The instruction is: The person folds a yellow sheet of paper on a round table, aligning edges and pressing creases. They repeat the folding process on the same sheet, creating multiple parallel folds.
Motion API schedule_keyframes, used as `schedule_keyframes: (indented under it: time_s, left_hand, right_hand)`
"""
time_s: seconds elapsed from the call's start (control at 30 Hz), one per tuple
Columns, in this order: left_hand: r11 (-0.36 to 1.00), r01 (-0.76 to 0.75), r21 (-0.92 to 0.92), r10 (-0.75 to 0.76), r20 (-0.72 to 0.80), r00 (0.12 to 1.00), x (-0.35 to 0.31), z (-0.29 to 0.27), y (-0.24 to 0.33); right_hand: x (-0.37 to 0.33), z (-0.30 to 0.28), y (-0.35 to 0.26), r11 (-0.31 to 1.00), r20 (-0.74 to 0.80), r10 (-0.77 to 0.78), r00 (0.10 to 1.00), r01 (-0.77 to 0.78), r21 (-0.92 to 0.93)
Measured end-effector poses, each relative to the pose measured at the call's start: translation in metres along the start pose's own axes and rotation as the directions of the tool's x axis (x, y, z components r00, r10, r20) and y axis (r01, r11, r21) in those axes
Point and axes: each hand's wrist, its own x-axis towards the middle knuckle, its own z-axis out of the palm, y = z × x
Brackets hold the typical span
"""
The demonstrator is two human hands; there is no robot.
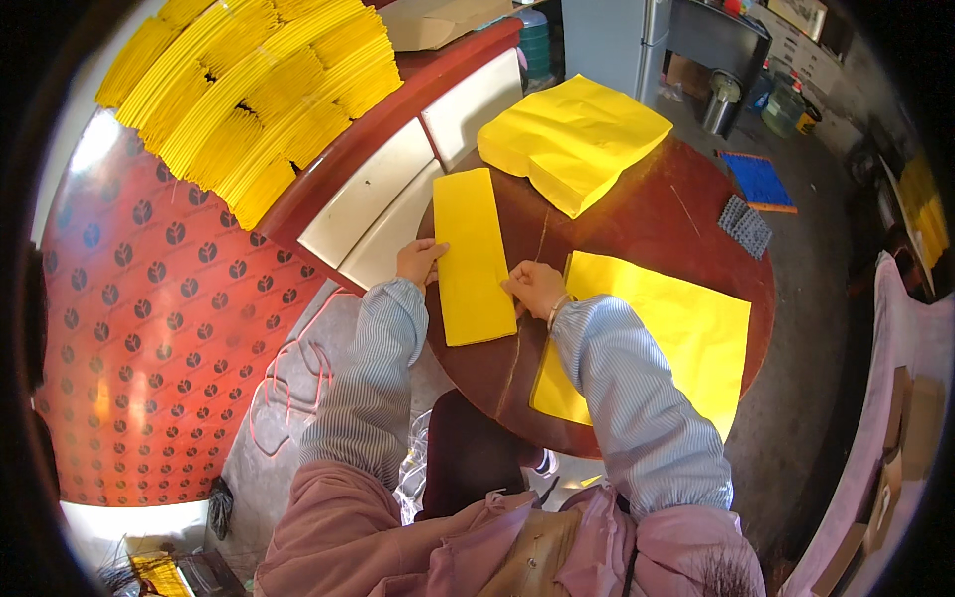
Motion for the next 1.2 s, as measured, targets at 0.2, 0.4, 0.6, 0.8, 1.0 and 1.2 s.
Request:
schedule_keyframes:
  time_s: [0.2,0.4,0.6,0.8,1.0,1.2]
  left_hand:
    - [0.999,-0.036,-0.004,0.036,-0.074,0.997,0.013,0.002,-0.008]
    - [0.996,-0.002,-0.090,0.009,0.081,0.997,0.010,-0.011,-0.002]
    - [0.988,-0.152,0.001,0.152,-0.005,0.988,-0.026,-0.015,-0.005]
    - [0.955,-0.295,-0.017,0.295,-0.003,0.955,-0.033,-0.015,-0.024]
    - [0.955,-0.297,0.015,0.298,-0.052,0.953,-0.035,-0.008,-0.026]
    - [0.923,-0.362,0.132,0.368,-0.025,0.930,-0.047,-0.001,-0.025]
  right_hand:
    - [0.009,0.009,0.001,0.990,-0.143,-0.130,0.981,0.120,-0.077]
    - [0.006,0.011,0.001,0.983,-0.147,-0.178,0.973,0.169,-0.066]
    - [0.006,0.005,-0.001,0.993,-0.127,-0.083,0.988,0.071,-0.095]
    - [0.004,0.003,-0.007,0.993,-0.122,-0.016,0.992,0.002,-0.115]
    - [0.008,0.003,-0.004,0.994,-0.137,-0.022,0.990,0.007,-0.108]
    - [0.008,0.003,-0.004,0.996,-0.169,-0.021,0.985,0.006,-0.093]
